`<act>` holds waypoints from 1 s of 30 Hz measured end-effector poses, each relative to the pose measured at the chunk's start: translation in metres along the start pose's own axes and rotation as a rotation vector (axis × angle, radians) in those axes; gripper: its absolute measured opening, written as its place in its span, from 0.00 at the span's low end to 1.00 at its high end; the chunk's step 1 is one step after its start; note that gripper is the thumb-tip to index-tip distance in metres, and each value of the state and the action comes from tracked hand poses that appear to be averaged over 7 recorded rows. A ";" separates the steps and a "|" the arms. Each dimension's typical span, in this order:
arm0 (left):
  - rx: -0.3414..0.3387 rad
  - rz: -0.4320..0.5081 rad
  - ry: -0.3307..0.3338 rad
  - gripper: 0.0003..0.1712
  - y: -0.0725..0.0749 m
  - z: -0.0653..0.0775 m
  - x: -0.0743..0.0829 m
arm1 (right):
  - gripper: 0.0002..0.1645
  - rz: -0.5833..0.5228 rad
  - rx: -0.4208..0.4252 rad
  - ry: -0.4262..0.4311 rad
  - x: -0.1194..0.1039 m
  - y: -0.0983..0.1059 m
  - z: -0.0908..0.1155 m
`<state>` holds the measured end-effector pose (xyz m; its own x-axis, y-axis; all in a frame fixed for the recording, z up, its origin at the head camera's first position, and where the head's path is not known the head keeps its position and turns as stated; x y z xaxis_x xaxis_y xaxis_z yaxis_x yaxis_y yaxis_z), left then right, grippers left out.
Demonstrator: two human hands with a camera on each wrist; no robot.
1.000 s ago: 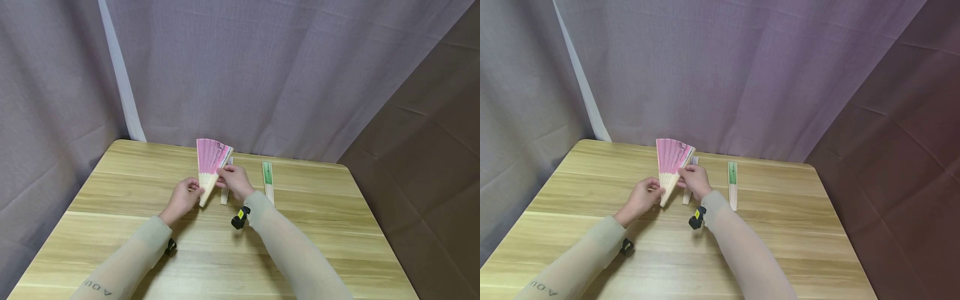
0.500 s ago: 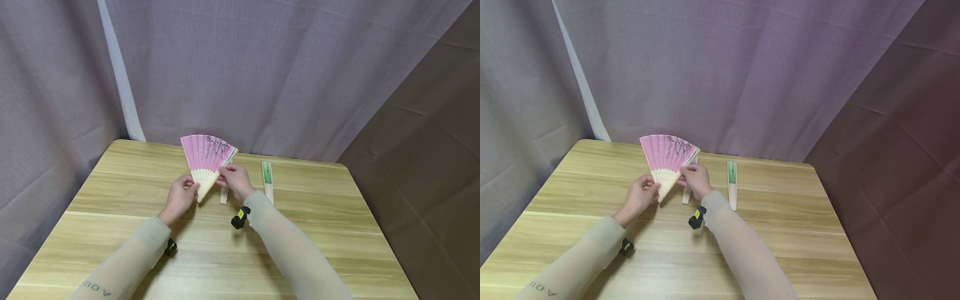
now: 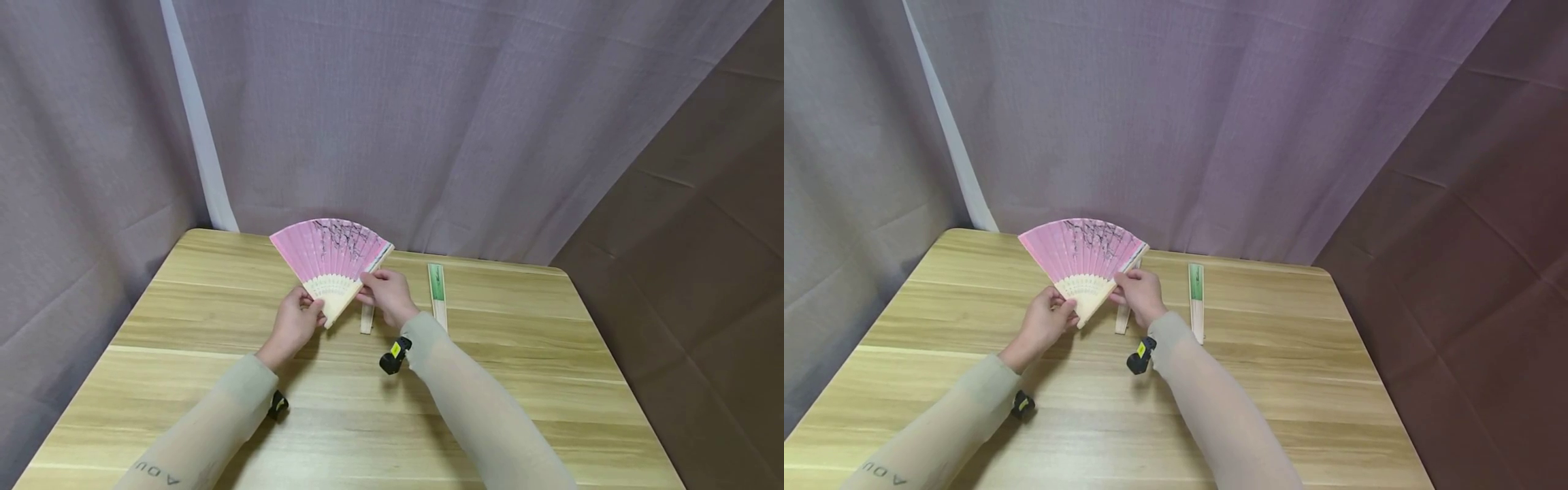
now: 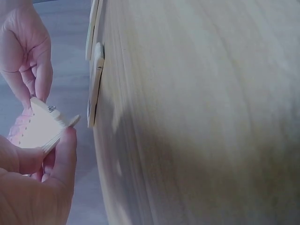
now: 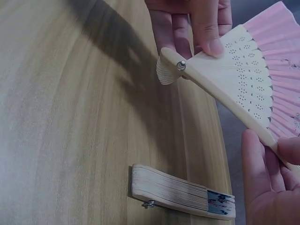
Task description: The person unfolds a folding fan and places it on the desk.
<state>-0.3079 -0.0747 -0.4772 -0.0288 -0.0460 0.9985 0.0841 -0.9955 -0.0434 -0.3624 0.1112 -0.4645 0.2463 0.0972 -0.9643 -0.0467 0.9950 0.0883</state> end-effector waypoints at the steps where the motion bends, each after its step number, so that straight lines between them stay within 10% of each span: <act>1: 0.004 0.003 0.008 0.06 0.000 0.000 0.000 | 0.12 -0.005 0.003 0.000 0.000 0.000 0.000; 30: 0.013 0.228 0.105 0.19 -0.001 -0.002 -0.010 | 0.10 -0.062 0.049 -0.014 0.001 0.012 0.000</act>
Point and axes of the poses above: each hand's wrist, its own z-axis away from the middle knuckle, its own y-axis out of the back of the hand, x = y × z, the point moved 8 cm from there along -z, towards the middle knuckle, and after that the axes turned 9 degrees about z, right-handed, at the moved point
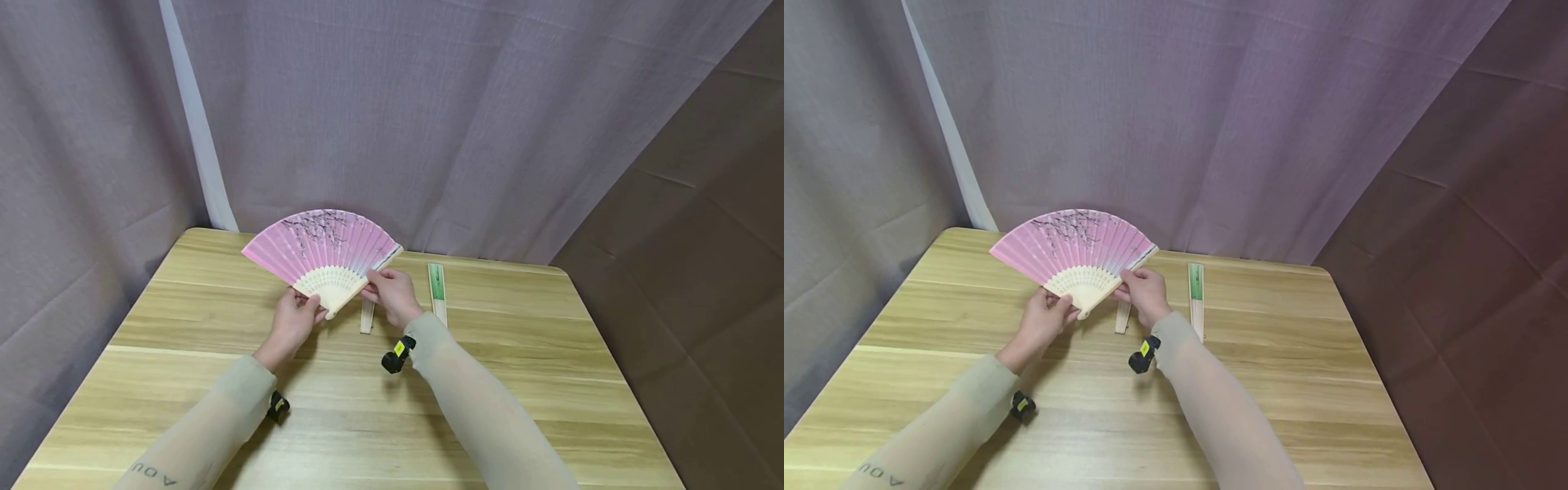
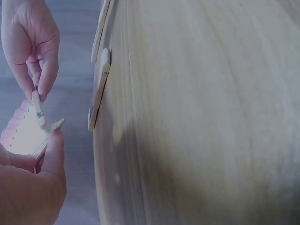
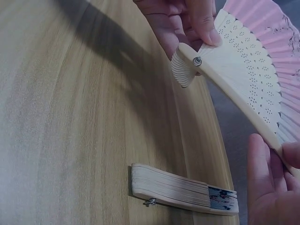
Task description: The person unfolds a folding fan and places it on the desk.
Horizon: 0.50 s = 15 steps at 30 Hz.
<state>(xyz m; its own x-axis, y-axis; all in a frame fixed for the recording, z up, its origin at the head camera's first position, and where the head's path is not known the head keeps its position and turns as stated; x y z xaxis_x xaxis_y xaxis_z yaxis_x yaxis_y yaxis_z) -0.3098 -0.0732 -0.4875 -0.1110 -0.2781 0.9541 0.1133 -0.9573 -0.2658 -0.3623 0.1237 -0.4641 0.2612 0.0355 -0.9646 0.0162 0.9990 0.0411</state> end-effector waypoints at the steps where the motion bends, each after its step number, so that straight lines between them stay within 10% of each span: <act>1: -0.002 0.017 -0.002 0.20 0.000 0.000 0.000 | 0.10 -0.007 -0.001 -0.001 0.000 0.000 0.000; 15: -0.002 0.142 -0.007 0.22 -0.004 0.002 0.003 | 0.11 -0.047 0.018 -0.025 0.001 0.003 0.001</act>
Point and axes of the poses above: each hand's wrist, its own z-axis away from the middle knuckle, its own y-axis out of the back of the hand, x = y × z, the point moved 8 cm from there along -z, towards the middle knuckle, and after that the axes turned 9 degrees about z, right-handed, at the moved point
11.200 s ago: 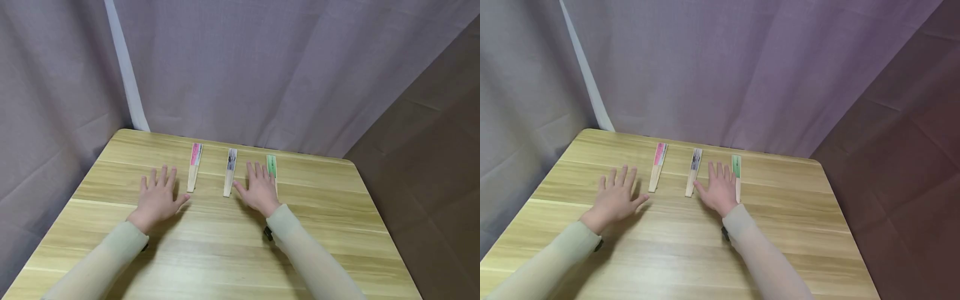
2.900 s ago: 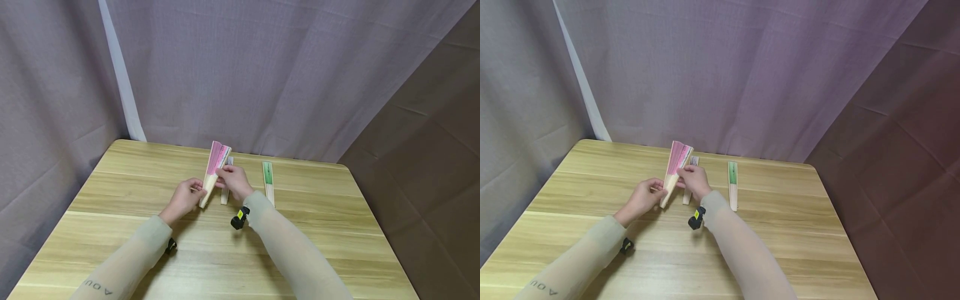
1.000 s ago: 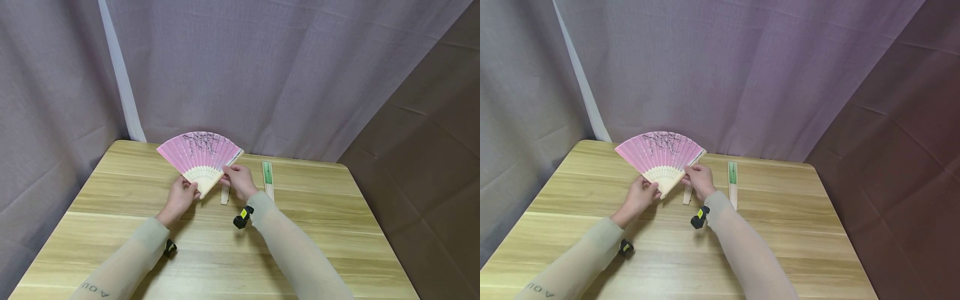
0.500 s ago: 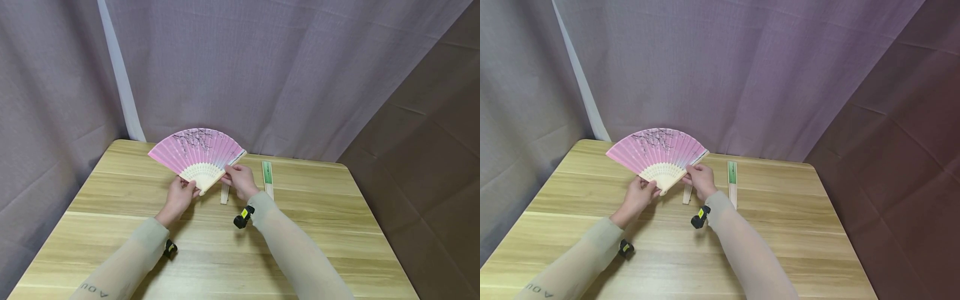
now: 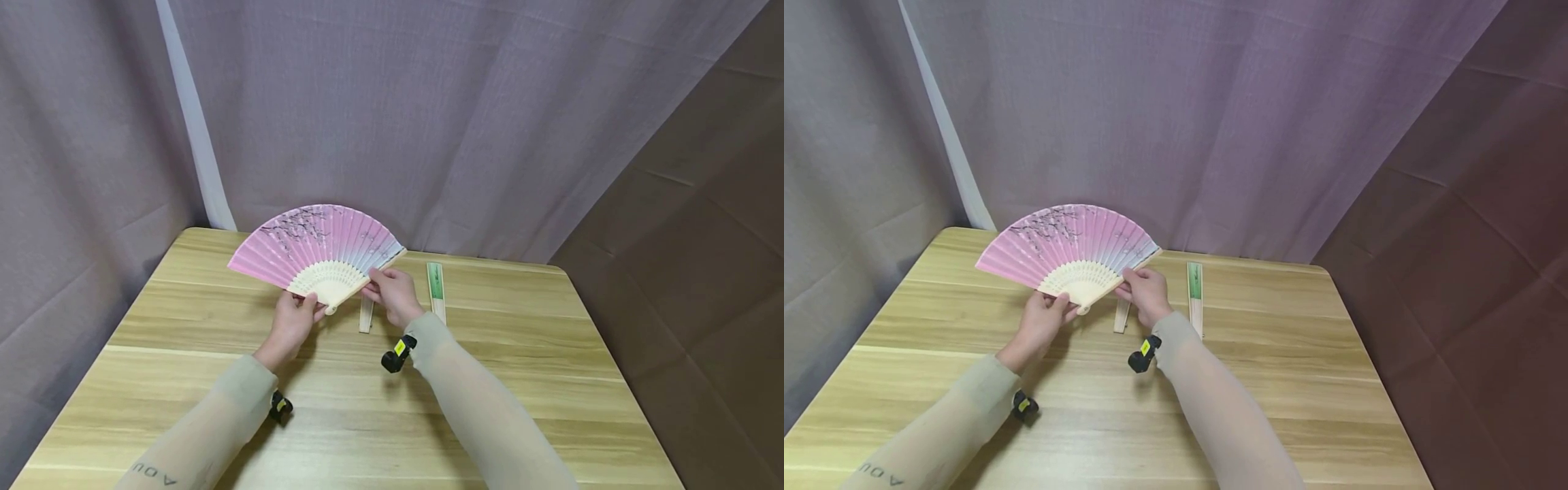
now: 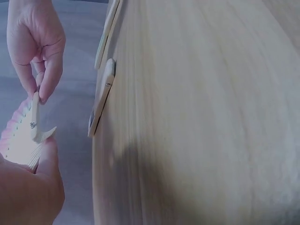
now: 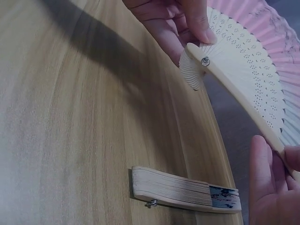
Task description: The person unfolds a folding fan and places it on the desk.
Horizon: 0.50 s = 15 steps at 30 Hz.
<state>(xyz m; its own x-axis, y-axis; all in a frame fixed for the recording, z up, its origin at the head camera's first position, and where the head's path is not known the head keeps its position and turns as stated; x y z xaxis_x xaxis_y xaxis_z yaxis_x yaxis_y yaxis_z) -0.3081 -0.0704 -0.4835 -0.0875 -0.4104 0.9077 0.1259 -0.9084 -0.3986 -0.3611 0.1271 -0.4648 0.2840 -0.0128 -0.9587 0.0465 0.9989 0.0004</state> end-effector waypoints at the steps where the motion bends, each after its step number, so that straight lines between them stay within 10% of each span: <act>1: 0.003 0.008 0.002 0.23 0.000 0.000 0.001 | 0.11 -0.007 0.000 -0.002 0.000 0.000 0.000; 15: 0.058 0.116 0.002 0.24 0.004 0.001 0.003 | 0.09 -0.099 0.009 -0.017 0.004 -0.002 0.001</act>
Point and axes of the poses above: each hand's wrist, its own z-axis away from the middle knuckle, its own y-axis out of the back of the hand, x = y × z, the point moved 8 cm from there along -z, towards the middle knuckle, and after that the axes turned 9 degrees about z, right-handed, at the moved point
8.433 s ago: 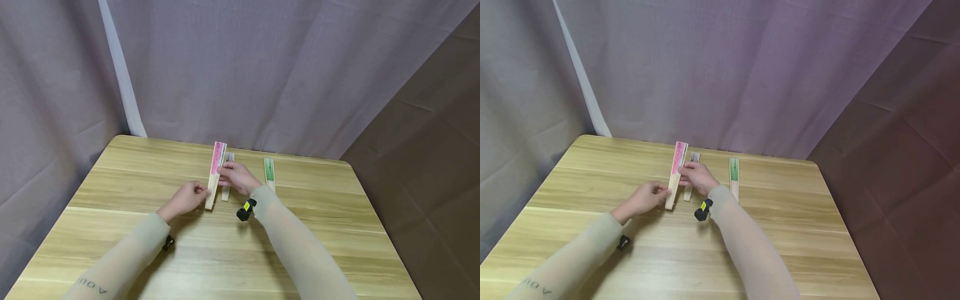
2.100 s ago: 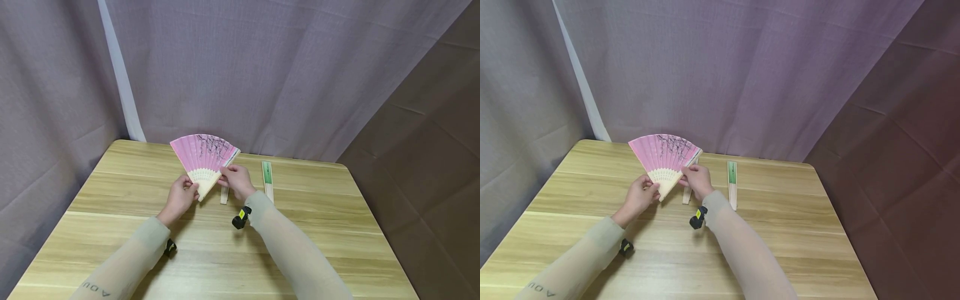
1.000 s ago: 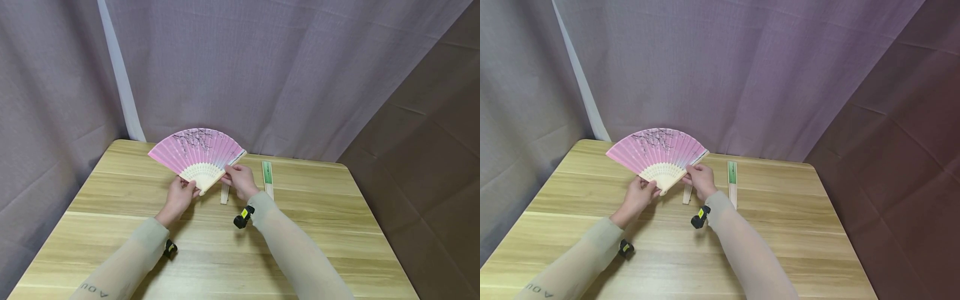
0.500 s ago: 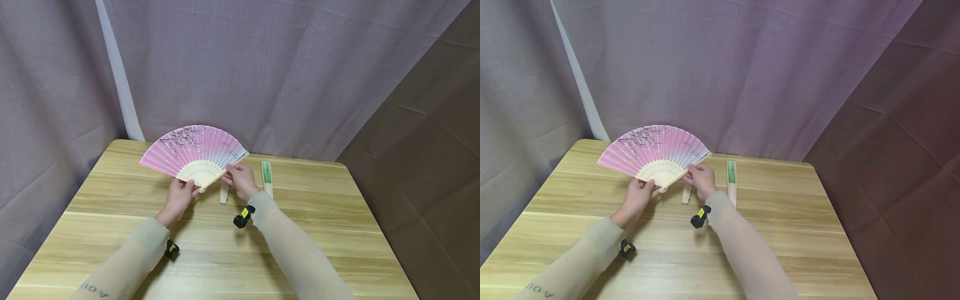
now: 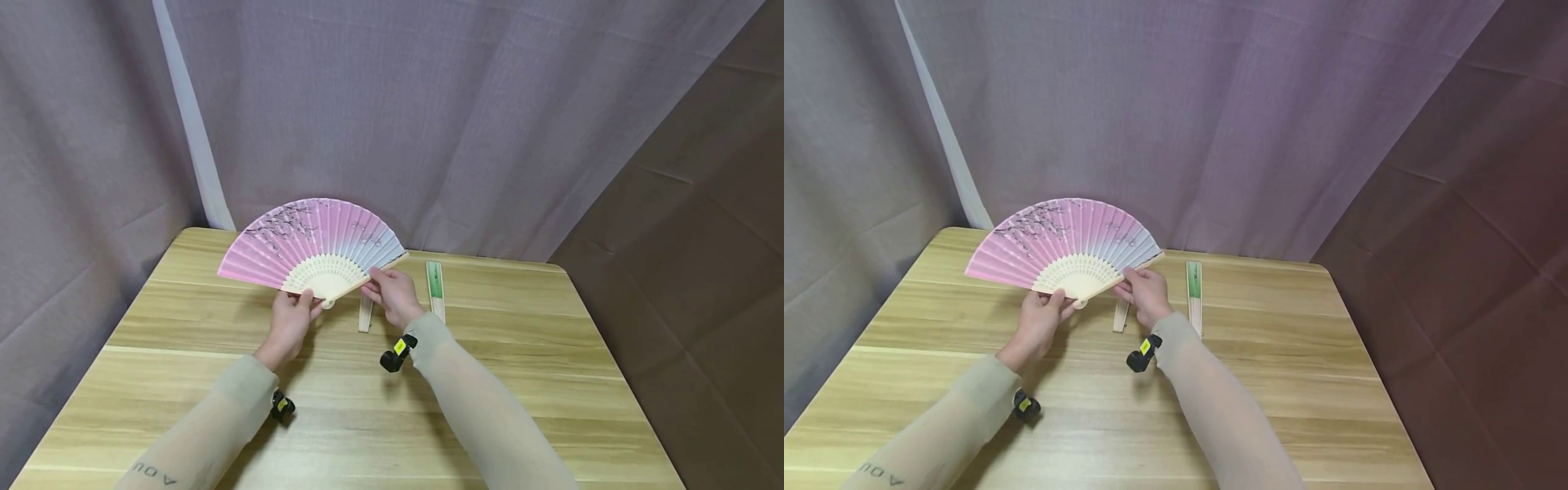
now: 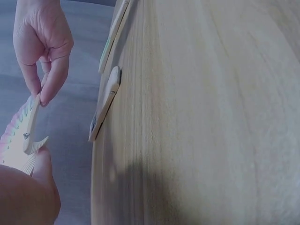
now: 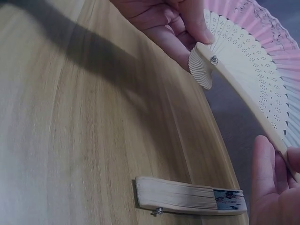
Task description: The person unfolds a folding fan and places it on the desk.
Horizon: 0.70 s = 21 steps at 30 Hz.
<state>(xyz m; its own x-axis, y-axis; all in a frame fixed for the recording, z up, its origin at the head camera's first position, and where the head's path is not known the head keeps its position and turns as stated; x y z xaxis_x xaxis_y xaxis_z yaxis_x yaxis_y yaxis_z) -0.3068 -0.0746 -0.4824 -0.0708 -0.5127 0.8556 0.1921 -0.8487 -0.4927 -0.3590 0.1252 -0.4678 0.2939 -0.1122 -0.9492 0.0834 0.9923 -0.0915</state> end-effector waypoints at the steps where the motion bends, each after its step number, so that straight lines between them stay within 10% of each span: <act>1: 0.003 0.009 -0.001 0.24 0.000 0.000 0.000 | 0.08 -0.007 0.001 -0.004 0.000 0.000 0.000; 21: 0.095 0.216 -0.109 0.21 0.005 0.004 0.010 | 0.14 -0.216 -0.036 -0.069 0.010 -0.010 0.006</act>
<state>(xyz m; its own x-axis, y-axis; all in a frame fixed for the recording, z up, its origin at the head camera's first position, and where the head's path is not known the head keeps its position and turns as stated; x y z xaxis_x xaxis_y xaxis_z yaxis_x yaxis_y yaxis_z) -0.3028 -0.0833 -0.4756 0.0871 -0.6595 0.7467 0.2827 -0.7023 -0.6533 -0.3512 0.1136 -0.4747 0.3371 -0.3245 -0.8838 0.1182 0.9459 -0.3022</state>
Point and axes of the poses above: each hand's wrist, its own z-axis away from the middle knuckle, its own y-axis out of the back of the hand, x = y × z, the point moved 8 cm from there along -z, towards the middle knuckle, and after that the axes turned 9 degrees about z, right-handed, at the moved point
